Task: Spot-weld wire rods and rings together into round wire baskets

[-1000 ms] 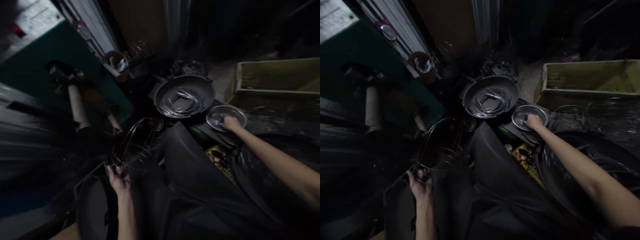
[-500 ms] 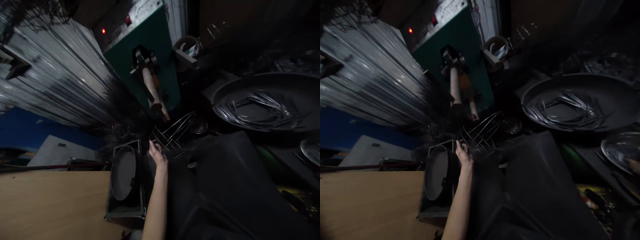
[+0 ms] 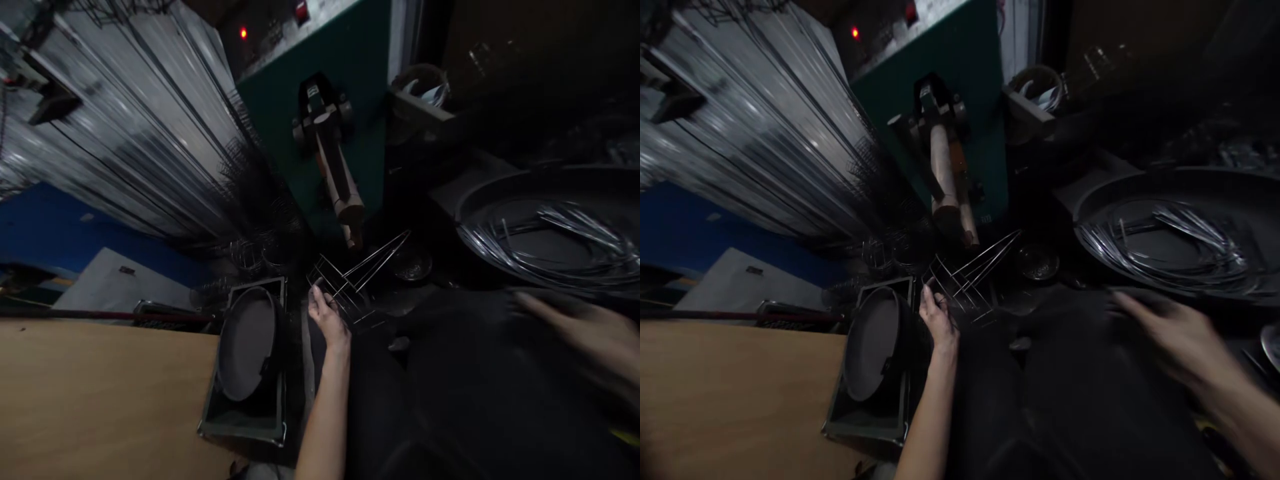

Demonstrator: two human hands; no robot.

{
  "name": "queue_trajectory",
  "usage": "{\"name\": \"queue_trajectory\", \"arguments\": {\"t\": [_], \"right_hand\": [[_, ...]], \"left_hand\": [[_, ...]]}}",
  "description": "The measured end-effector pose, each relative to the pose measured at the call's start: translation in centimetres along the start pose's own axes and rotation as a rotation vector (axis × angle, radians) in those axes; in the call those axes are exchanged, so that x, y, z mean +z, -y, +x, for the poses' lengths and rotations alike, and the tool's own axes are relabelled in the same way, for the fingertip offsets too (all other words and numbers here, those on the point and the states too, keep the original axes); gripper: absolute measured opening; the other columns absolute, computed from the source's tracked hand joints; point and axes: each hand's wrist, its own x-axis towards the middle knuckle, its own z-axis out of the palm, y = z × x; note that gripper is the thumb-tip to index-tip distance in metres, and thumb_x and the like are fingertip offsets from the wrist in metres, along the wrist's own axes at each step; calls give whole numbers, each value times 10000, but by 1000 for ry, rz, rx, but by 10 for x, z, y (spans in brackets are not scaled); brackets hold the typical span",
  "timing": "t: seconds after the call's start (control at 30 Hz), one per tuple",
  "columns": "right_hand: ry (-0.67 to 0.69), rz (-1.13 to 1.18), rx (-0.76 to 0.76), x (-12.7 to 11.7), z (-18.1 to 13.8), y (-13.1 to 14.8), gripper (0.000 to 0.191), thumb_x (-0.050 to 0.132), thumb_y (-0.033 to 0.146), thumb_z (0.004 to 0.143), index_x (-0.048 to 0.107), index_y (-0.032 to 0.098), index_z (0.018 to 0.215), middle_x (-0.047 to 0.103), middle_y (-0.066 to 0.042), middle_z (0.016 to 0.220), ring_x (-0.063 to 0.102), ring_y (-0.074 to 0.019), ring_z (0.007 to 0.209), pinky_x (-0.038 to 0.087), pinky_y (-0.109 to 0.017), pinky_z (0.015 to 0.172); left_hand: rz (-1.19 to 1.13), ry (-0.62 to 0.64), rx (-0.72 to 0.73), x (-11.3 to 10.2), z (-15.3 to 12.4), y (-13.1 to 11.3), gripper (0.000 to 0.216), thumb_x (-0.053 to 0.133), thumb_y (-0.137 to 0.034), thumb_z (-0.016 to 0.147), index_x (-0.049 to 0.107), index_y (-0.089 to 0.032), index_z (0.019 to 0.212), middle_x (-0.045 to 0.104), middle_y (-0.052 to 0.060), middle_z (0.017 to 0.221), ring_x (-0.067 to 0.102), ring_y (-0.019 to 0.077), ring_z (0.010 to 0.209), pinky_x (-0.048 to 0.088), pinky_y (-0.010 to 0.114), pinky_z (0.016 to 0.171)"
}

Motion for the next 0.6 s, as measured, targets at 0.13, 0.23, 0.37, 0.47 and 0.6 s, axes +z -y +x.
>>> {"name": "queue_trajectory", "arguments": {"t": [0.13, 0.23, 0.37, 0.47, 0.6], "right_hand": [[215, 324, 172, 66, -2, 44, 129, 778, 259, 668, 718, 155, 715, 671, -61, 676, 612, -145, 600, 499, -227, 548], [271, 463, 132, 107, -2, 75, 250, 854, 294, 539, 689, 126, 624, 646, -50, 623, 569, -109, 549, 460, -183, 484], [333, 608, 153, 128, -6, 88, 440, 917, 382, 376, 711, 119, 662, 660, -59, 668, 585, -110, 581, 445, -161, 454], [343, 656, 223, 132, -13, 91, 502, 937, 386, 285, 714, 130, 655, 658, -54, 664, 588, -108, 585, 445, -146, 442], [344, 674, 270, 138, -22, 94, 502, 943, 357, 281, 725, 136, 675, 658, -47, 670, 584, -100, 579, 445, -133, 429]], "left_hand": [[-4, -25, 21, 1, 4, -1, 502, 697, -579, 710, 641, -151, 965, 192, -109, 540, 163, 20, 429, 150, 148, 396], [5, -21, 23, -2, 9, -1, 532, 678, -597, 720, 641, -154, 1012, 186, -112, 524, 155, 25, 421, 138, 151, 388], [29, -70, 19, -9, 17, -1, 588, 685, -640, 679, 639, -154, 1007, 244, -109, 515, 211, 23, 413, 169, 143, 391], [44, -131, 46, -14, 22, 1, 623, 702, -664, 637, 638, -141, 970, 301, -98, 539, 274, 21, 442, 217, 134, 414], [57, -96, 35, -16, 26, 5, 590, 666, -663, 684, 637, -139, 952, 290, -99, 531, 248, 26, 436, 215, 144, 413]]}}
